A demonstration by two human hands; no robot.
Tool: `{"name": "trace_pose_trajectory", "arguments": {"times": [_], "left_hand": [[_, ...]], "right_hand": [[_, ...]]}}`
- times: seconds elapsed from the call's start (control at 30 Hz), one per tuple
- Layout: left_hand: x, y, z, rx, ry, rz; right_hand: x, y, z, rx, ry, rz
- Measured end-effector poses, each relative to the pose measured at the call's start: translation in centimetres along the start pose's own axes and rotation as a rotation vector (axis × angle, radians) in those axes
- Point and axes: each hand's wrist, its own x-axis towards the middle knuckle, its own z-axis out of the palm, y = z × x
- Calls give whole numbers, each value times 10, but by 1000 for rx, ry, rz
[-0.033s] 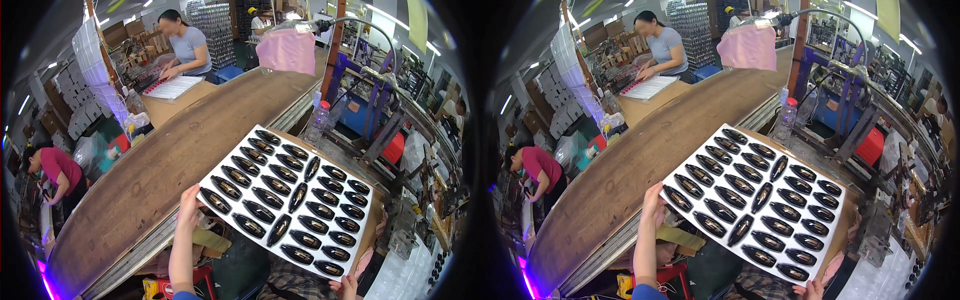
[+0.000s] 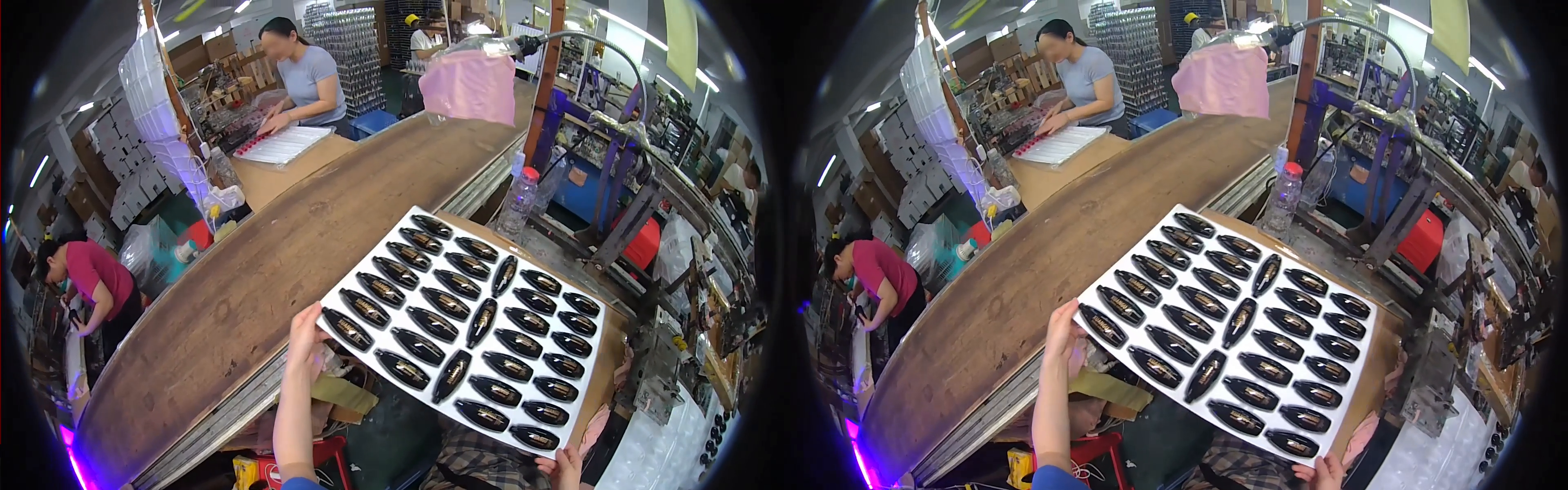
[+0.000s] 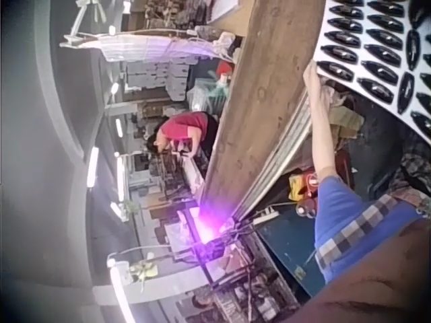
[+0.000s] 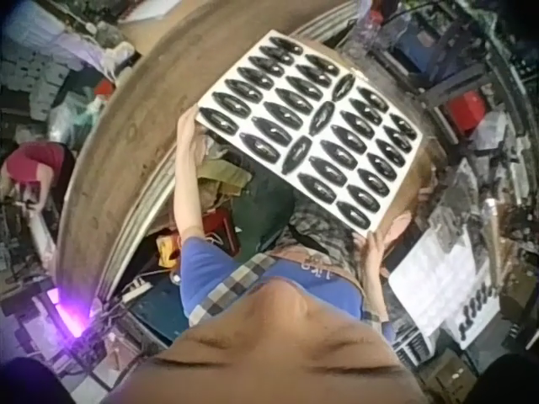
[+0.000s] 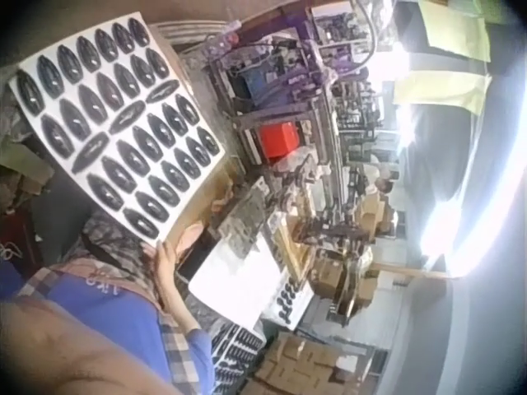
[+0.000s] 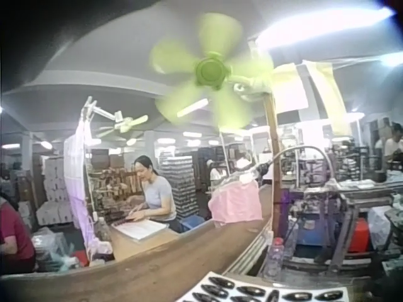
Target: Operating a manual silk-screening press to apply patterns to black hair clips and then organizing them in a tray.
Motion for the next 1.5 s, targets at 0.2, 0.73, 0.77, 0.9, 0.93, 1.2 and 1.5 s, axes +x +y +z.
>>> {"name": "trace_pose_trajectory", "arguments": {"times": [0.2,0.73,0.77,0.9,0.93,1.2,1.5], "left_hand": [[10,19,-48,-25,89,106],[-25,67,-235,-19,375,185],[-29,66,-249,-29,375,188],[-59,59,-307,-130,493,184],[-66,59,-316,-143,516,192],[-134,40,-404,-298,670,226],[-153,11,-414,-360,848,188]], "right_hand": [[28,-2,41,13,-193,-27],[107,-9,189,-108,-724,33],[111,-10,201,-125,-742,35],[131,-2,253,-177,-893,22],[136,-1,266,-196,-921,17],[150,14,374,-304,-1063,87],[164,25,449,-373,-931,44]]}}
